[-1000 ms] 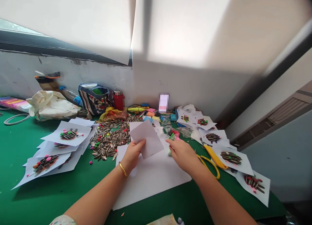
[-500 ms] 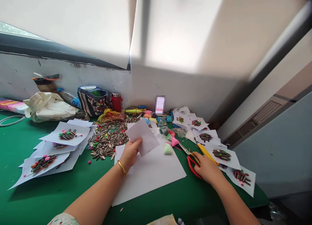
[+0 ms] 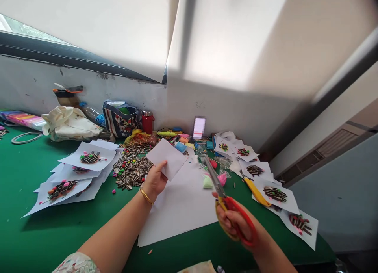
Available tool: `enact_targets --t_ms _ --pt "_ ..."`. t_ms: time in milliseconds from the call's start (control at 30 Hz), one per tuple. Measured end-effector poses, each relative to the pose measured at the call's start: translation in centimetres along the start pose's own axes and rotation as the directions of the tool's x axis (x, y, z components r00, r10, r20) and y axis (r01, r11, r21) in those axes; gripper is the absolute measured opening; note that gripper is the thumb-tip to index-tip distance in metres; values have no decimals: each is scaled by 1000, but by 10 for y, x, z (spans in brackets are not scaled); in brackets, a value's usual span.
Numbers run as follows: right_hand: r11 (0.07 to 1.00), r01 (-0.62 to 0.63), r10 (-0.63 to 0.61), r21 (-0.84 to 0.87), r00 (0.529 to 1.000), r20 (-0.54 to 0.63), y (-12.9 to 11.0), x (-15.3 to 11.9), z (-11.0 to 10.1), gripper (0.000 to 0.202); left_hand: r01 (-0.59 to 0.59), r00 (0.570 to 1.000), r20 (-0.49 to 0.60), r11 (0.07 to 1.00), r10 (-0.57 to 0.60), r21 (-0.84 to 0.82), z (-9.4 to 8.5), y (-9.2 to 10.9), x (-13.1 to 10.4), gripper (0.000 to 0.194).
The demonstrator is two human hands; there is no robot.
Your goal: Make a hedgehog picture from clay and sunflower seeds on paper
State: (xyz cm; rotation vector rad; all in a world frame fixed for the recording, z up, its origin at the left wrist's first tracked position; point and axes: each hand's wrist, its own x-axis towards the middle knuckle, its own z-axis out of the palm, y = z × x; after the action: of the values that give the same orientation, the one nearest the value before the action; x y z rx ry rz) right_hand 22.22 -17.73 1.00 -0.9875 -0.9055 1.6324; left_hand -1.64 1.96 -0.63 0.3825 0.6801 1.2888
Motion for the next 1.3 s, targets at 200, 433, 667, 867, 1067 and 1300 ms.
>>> enact_targets --t_ms 200,433,667,867,1067,1300 --pt "971 -59 14 233 982 190 25 22 32 57 21 1000 5 1000 -21 -20 0 3 0 41" --pt "937 -136 60 322 970 235 27 29 37 58 7 1000 17 1000 -7 -15 0 5 -1 45" --pt "915 -162 75 370 968 238 30 33 36 56 10 999 53 1000 -11 13 3 4 -4 43" --pt "925 -158 74 346 967 243 28 28 33 55 6 999 49 1000 -7 20 3 4 -3 42" --pt "927 -154 72 341 968 242 26 24 35 56 0 999 46 1000 0 7 2 4 -2 43" --pt "921 -155 69 356 968 243 26 28 37 54 17 999 32 998 -19 67 3 2 -5 40"
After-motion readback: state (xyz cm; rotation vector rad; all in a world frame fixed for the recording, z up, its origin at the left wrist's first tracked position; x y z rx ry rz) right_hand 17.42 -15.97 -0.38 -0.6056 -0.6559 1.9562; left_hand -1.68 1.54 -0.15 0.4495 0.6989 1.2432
